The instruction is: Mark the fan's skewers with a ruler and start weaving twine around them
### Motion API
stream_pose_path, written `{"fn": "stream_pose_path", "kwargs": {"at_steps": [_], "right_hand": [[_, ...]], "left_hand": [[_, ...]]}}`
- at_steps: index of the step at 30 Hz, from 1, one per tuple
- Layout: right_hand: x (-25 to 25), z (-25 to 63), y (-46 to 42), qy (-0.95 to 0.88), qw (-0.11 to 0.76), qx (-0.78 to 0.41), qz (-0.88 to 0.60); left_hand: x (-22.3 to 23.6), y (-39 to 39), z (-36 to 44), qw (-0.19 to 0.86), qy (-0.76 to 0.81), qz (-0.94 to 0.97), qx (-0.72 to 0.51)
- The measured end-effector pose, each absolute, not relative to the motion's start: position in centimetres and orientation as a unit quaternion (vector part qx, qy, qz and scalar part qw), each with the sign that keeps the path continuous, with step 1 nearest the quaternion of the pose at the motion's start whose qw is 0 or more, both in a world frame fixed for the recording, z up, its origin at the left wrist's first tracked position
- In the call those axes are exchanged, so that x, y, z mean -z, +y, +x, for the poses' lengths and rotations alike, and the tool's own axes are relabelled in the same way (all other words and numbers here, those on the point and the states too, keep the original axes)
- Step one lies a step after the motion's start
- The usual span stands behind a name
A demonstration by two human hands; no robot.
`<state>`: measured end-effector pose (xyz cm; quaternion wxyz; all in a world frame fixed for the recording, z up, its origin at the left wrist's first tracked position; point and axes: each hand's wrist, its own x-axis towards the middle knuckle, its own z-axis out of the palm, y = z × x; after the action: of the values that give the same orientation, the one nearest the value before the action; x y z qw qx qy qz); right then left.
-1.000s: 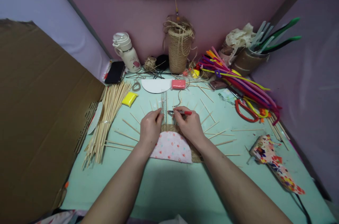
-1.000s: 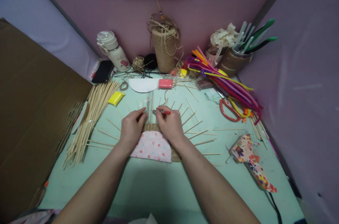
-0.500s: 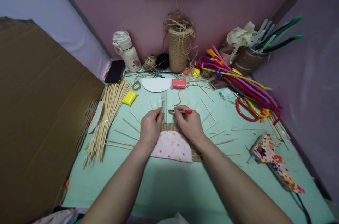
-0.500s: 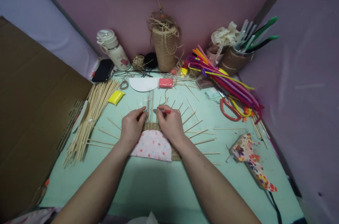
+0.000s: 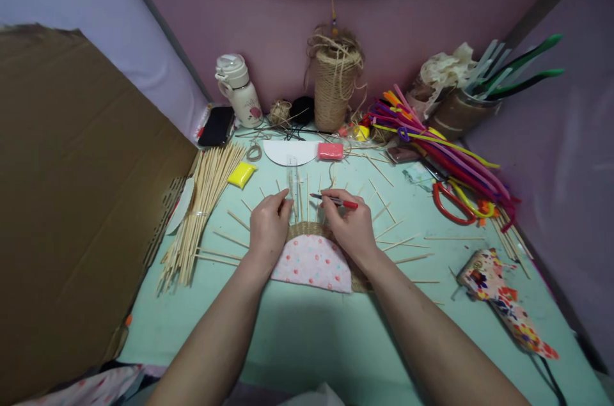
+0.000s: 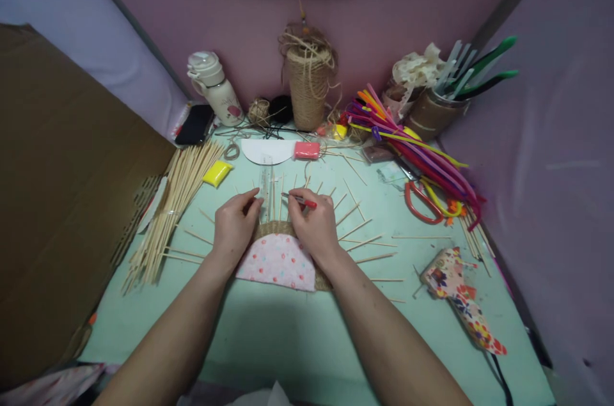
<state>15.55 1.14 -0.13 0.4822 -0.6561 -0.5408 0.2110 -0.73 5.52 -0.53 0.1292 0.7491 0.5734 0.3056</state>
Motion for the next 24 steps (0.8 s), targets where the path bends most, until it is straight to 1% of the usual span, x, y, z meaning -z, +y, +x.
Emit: {"fn": "stream_pose_path", "kwargs": {"at_steps": [3,9,11,13,17,20,24], "right_hand": [[-0.6,15.7,0.9,-0.536,0.49,-0.216,-0.653],[-5.6,16.1,-0.8,-0.536,0.488,-0.243,-0.644],[-6.4,15.8,-0.6,-0.545,0.483,-0.251,-0.638],[-5.9,15.3,0.0,-0.544,0.49,-0.266,-0.627],[-2.2,14.3,1.6,-0.524,0.508,-0.3,-0.614],[0.0,13.9,1.8,-0.526,0.509,-0.296,-0.614],[0.7,14.0,1.6,-0.538,0.505,-0.28,-0.614]], "left_hand": [[0.8,5.5,-0.6,0.137,0.572,0.751,-0.3],[0.8,5.3,-0.4,0.14,0.573,0.753,-0.292],[0.7,5.3,-0.5,0.137,0.573,0.754,-0.291],[0.7,5.3,-0.6,0.134,0.572,0.755,-0.291],[0.9,5.3,-0.7,0.13,0.572,0.757,-0.29],[1.0,5.4,-0.7,0.126,0.573,0.759,-0.283],[0.9,5.3,-0.6,0.127,0.576,0.759,-0.275]]}}
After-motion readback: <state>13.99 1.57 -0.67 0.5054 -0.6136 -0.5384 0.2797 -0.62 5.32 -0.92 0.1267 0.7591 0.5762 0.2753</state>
